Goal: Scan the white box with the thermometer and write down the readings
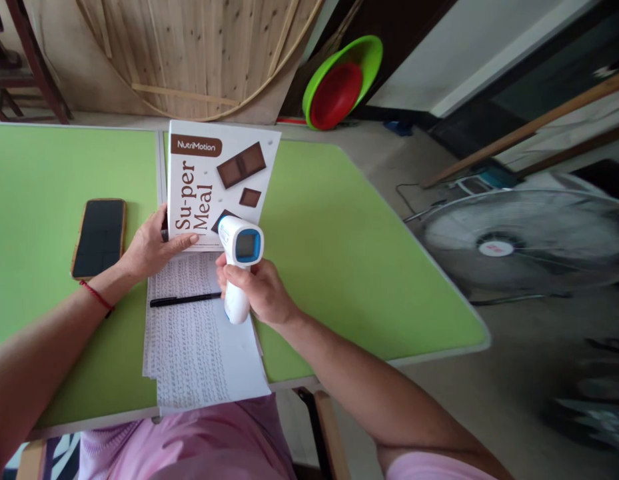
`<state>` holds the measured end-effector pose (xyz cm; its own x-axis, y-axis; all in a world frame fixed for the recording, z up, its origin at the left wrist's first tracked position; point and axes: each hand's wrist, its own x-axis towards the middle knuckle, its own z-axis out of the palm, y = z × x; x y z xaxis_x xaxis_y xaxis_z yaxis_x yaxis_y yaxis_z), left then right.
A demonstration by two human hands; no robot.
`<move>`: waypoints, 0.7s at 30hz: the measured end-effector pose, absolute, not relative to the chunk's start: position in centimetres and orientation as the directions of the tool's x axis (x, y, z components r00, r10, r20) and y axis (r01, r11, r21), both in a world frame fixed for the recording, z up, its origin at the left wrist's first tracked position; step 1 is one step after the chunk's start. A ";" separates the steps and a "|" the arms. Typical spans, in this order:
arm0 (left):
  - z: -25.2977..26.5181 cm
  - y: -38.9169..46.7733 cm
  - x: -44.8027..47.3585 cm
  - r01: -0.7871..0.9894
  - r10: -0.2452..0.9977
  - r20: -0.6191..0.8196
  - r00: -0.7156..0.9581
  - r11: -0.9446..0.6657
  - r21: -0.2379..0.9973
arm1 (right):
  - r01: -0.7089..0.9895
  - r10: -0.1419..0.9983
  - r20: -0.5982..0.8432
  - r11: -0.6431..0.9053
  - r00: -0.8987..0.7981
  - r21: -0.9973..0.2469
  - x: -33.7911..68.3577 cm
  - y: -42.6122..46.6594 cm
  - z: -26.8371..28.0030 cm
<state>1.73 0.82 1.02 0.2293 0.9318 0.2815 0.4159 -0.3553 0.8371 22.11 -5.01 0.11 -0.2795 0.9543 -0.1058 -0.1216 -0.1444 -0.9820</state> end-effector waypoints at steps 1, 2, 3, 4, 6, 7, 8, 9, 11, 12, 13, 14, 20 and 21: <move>1.1 0.8 1.7 0.411 0.933 0.279 0.228 -0.352 0.841 | -0.134 0.950 -0.119 -0.163 -0.288 -0.977 22.1 -5.0 0.1; 1.2 0.8 1.7 0.409 0.934 0.276 0.227 -0.348 0.844 | -0.151 0.946 -0.128 -0.179 -0.298 -0.972 22.1 -4.9 0.1; 1.2 0.9 1.7 0.408 0.936 0.272 0.224 -0.344 0.846 | -0.165 0.941 -0.129 -0.188 -0.313 -0.968 22.1 -4.9 0.1; 1.3 0.9 1.7 0.408 0.937 0.269 0.221 -0.340 0.847 | -0.172 0.937 -0.122 -0.186 -0.328 -0.967 22.1 -4.8 0.2; 1.5 0.8 1.7 0.410 0.940 0.266 0.214 -0.333 0.849 | -0.151 0.933 -0.100 -0.161 -0.346 -0.975 22.1 -4.8 0.3; 1.6 0.8 1.8 0.406 0.941 0.264 0.210 -0.330 0.852 | -0.129 0.935 -0.092 -0.143 -0.342 -0.981 22.2 -4.8 0.5; 1.7 0.8 1.8 0.397 0.943 0.262 0.205 -0.325 0.858 | -0.104 0.939 -0.085 -0.127 -0.332 -0.986 22.3 -4.8 0.6; 1.8 0.8 1.8 0.383 0.946 0.256 0.200 -0.316 0.868 | -0.079 0.946 -0.080 -0.110 -0.315 -0.991 22.4 -4.8 0.7; 1.8 0.8 1.8 0.342 0.953 0.234 0.192 -0.288 0.894 | -0.018 0.967 -0.044 -0.050 -0.249 -0.999 22.8 -4.8 1.1; 1.8 0.8 1.8 0.323 0.956 0.223 0.189 -0.275 0.906 | 0.025 0.981 -0.005 0.000 -0.196 -1.000 23.1 -4.8 1.3; 1.7 0.8 1.8 0.308 0.959 0.213 0.187 -0.263 0.914 | 0.079 0.990 0.045 0.056 -0.132 -0.995 23.4 -4.8 1.6; 1.7 0.8 1.8 0.298 0.961 0.207 0.183 -0.255 0.920 | 0.140 0.993 0.102 0.110 -0.065 -0.984 23.7 -4.7 1.9; 1.6 0.9 1.7 0.239 0.979 0.177 0.105 -0.198 0.951 | 0.266 0.953 0.264 0.219 0.146 -0.939 25.6 -4.1 3.5; 1.7 1.0 1.5 0.227 0.979 0.184 0.092 -0.200 0.953 | 0.264 0.949 0.272 0.225 0.157 -0.938 25.8 -4.0 3.6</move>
<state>1.54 0.95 1.70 0.0917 0.9787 0.1839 0.2272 -0.2003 0.9530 25.78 -4.02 3.63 0.1571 0.9495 0.2716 0.2642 0.2246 -0.9379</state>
